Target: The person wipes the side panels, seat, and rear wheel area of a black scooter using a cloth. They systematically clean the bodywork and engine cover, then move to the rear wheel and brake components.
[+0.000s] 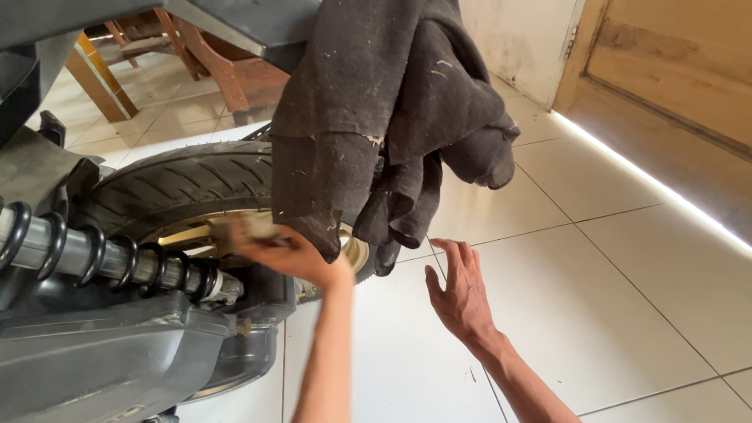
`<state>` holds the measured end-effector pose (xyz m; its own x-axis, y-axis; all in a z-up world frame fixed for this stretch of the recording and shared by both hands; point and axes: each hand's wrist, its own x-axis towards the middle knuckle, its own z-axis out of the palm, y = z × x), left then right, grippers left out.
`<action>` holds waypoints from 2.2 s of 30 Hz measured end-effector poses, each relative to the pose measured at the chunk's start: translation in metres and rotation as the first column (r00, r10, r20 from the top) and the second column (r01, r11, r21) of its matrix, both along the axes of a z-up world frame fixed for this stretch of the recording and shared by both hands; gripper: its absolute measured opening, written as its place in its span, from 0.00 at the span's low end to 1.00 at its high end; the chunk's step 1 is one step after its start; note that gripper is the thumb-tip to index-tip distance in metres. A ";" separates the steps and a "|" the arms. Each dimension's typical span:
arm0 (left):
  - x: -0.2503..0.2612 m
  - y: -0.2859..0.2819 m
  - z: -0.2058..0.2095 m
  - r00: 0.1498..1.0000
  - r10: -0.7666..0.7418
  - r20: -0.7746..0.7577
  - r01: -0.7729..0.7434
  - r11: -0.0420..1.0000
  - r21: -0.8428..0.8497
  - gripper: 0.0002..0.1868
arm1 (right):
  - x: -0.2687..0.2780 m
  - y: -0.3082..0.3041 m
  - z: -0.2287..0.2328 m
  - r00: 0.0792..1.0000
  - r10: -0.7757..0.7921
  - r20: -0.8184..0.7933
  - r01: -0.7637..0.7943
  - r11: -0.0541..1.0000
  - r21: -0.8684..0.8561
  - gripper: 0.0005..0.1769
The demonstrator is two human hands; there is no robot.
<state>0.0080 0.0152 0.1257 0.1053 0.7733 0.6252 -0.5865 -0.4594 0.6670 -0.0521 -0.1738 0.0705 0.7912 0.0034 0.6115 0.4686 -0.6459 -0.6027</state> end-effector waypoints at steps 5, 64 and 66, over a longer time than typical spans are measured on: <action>-0.005 -0.051 -0.052 0.978 -0.101 -0.183 0.117 0.990 0.077 0.33 | 0.004 -0.004 -0.006 0.998 0.010 0.066 -0.011 1.000 0.016 0.26; 0.085 0.090 -0.304 0.587 0.396 -0.706 0.430 0.587 0.686 0.39 | 0.100 -0.031 -0.122 0.970 0.064 -0.234 -0.070 0.997 -0.016 0.09; 0.081 0.095 -0.304 0.609 0.446 -0.656 0.429 0.511 0.745 0.38 | 0.101 -0.032 -0.123 0.967 0.073 -0.245 -0.078 0.997 -0.013 0.09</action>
<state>0.0894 0.1101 -0.1787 0.8132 -0.0176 0.5817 -0.1089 -0.9865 0.1224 0.0484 -0.2062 -0.0521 0.9134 0.0806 0.3991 0.3572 -0.6289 -0.6906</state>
